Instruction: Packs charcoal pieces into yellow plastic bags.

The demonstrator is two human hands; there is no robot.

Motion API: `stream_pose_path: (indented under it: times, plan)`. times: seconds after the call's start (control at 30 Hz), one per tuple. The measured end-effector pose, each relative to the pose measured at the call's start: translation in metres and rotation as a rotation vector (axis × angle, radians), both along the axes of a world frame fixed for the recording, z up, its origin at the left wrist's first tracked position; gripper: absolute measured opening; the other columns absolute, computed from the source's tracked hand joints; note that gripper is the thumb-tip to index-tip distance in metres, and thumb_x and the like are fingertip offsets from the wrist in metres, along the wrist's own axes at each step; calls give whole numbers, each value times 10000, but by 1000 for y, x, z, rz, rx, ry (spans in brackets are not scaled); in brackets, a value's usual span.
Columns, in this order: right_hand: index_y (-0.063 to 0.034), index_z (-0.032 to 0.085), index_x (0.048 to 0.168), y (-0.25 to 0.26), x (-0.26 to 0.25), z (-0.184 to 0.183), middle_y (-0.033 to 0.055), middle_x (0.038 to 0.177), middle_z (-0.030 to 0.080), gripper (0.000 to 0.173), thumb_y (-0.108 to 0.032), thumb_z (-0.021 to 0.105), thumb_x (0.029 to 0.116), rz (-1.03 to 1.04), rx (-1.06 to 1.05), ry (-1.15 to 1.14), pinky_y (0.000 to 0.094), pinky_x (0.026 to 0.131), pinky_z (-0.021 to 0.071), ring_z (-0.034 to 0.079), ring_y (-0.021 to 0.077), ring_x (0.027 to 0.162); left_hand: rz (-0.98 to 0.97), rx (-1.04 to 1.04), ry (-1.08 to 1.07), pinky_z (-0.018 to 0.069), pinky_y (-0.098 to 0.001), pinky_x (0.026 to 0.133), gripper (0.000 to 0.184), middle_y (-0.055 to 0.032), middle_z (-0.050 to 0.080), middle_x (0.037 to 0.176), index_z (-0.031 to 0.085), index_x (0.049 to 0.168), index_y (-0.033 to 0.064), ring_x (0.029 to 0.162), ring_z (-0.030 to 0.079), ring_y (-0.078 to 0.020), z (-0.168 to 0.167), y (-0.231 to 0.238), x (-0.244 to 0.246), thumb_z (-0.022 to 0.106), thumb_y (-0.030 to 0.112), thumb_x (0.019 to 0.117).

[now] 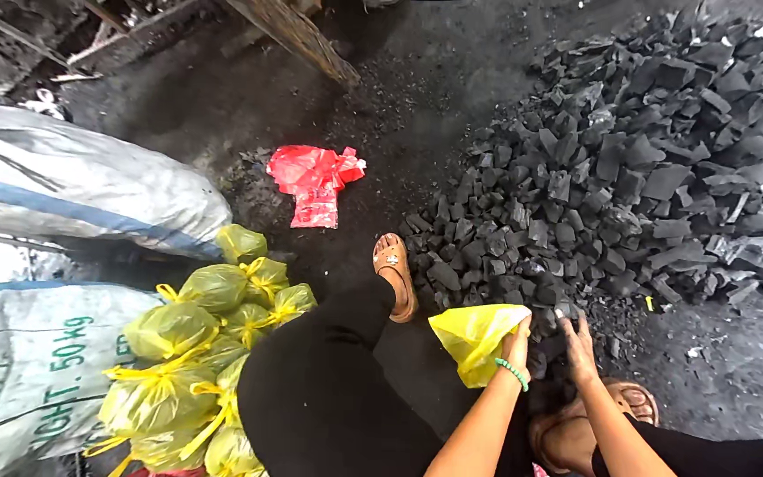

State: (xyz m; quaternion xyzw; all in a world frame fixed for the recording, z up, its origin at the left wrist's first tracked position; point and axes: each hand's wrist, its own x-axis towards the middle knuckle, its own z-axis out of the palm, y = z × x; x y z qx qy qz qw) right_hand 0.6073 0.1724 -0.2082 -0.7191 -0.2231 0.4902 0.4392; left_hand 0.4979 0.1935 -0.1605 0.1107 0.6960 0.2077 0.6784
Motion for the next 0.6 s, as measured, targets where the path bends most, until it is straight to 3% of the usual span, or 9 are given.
stream_pose_path:
  times: [0.1, 0.23, 0.33, 0.4, 0.47, 0.53, 0.6]
  plan:
    - [-30, 382, 1550, -6, 0, -13, 169, 1541, 460, 539, -298, 411, 1083, -100, 86, 158, 421, 1144, 402, 484, 216, 1377, -200, 99, 54, 418, -547, 1080, 602, -285, 554, 1377, 559, 1339, -76, 1302, 517, -372, 20, 7, 6, 563, 446, 1041]
    - [-79, 476, 1413, -7, -5, -1, 52, 1195, 648, 516, -415, 225, 1111, -305, 174, 447, 334, 888, 563, 642, 104, 1052, -634, 250, 193, 444, -554, 1048, 557, -293, 641, 1237, 650, 1220, -83, 1211, 599, -385, 50, 14, 16, 535, 437, 1054]
    - [-129, 405, 1422, -3, -6, 19, 31, 1215, 582, 622, -541, 84, 1085, -431, 119, 607, 364, 891, 534, 596, 108, 1075, -998, 305, 299, 360, -572, 1139, 620, -265, 619, 1336, 643, 1283, -52, 1327, 541, -380, 67, 26, 24, 515, 504, 1042]
    - [-137, 383, 1468, -3, -2, 10, 52, 1285, 579, 721, -615, 38, 1053, -469, 129, 669, 414, 932, 523, 586, 143, 1135, -1073, 400, 258, 208, -601, 1214, 675, -252, 523, 1464, 565, 1388, -38, 1419, 442, -370, 66, 32, 23, 578, 520, 1008]
    - [-172, 429, 1389, -1, 1, 2, 14, 1165, 624, 736, -681, 45, 1021, -507, 134, 695, 392, 834, 566, 633, 113, 1028, -1089, 488, 165, 142, -610, 1240, 724, -266, 428, 1543, 445, 1498, -26, 1464, 380, -377, 67, 38, 16, 608, 479, 1005]
    - [-180, 415, 1409, -8, 0, 1, 17, 1166, 609, 720, -680, 66, 1025, -545, 118, 657, 404, 811, 563, 625, 119, 1015, -1105, 519, 110, 190, -594, 1236, 707, -288, 411, 1549, 394, 1533, -30, 1464, 379, -396, 77, 43, 3, 566, 443, 1036]
    - [-183, 414, 1420, -13, -3, 3, 29, 1180, 594, 686, -656, 90, 1043, -596, 110, 624, 432, 800, 557, 614, 141, 1019, -1088, 511, 97, 283, -568, 1204, 615, -284, 451, 1521, 439, 1511, -26, 1441, 418, -395, 90, 49, -18, 460, 417, 1085]
